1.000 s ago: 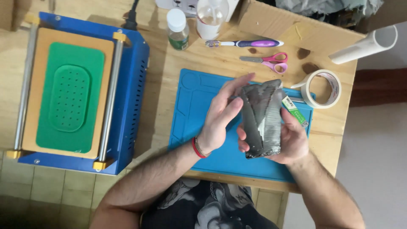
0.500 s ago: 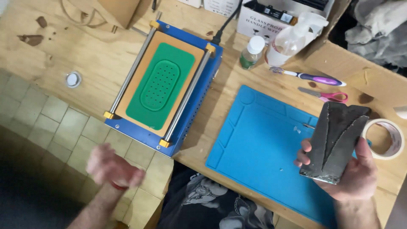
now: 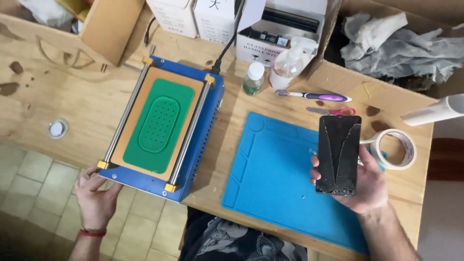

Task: Scraping adhesive residue or film off a mobile phone LCD screen using a small hand-held blade on a repair mat.

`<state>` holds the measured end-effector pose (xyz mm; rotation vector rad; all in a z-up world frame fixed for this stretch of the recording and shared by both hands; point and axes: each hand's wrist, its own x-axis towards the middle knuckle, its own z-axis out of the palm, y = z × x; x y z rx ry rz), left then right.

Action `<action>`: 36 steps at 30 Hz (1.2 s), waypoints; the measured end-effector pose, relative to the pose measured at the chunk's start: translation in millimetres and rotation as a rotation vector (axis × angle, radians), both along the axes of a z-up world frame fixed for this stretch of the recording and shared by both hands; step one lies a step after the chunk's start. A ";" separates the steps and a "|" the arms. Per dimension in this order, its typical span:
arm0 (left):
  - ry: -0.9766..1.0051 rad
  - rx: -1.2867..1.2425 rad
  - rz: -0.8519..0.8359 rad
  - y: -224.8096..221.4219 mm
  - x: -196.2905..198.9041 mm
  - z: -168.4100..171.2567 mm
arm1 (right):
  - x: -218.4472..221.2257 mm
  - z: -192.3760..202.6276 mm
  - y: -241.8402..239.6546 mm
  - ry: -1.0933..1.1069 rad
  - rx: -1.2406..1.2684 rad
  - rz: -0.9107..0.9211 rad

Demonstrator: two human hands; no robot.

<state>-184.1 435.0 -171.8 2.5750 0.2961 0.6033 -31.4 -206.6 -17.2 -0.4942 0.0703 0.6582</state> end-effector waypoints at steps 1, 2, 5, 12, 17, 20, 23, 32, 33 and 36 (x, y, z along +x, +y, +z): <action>-0.005 0.012 -0.017 -1.2 -0.5 1.2 | 0.6 -1.5 -0.7 -0.005 0.012 -0.017; 0.017 0.062 0.024 -2.3 -1.4 1.8 | 0.9 -3.5 -1.6 -0.015 0.014 0.011; 0.086 0.343 -0.031 -18.0 -0.8 46.5 | -3.8 -7.4 -5.9 0.006 0.023 0.017; 1.853 0.014 -0.286 -35.5 -44.9 -5.9 | -7.5 -2.3 -12.7 -0.027 0.056 0.010; 1.104 -0.319 -1.137 -282.4 64.8 192.0 | -19.3 -18.6 -23.3 -0.118 0.057 0.055; 0.504 -0.785 -1.040 -357.6 98.7 179.6 | -27.1 -12.6 -18.5 -0.153 0.057 0.038; 0.224 -1.252 -0.900 -418.9 150.1 150.8 | -35.5 -39.5 -17.8 -0.221 0.016 -0.052; 0.607 -1.893 -1.161 -478.4 184.8 101.0 | -32.7 -28.6 -10.5 -0.177 -0.075 -0.087; 0.599 -1.932 -1.131 -476.5 183.3 92.2 | -37.2 -30.1 -9.9 -0.130 -0.065 -0.061; 0.490 -2.112 -1.087 -481.8 196.7 122.5 | -37.9 -39.8 -3.8 -0.063 -0.103 -0.017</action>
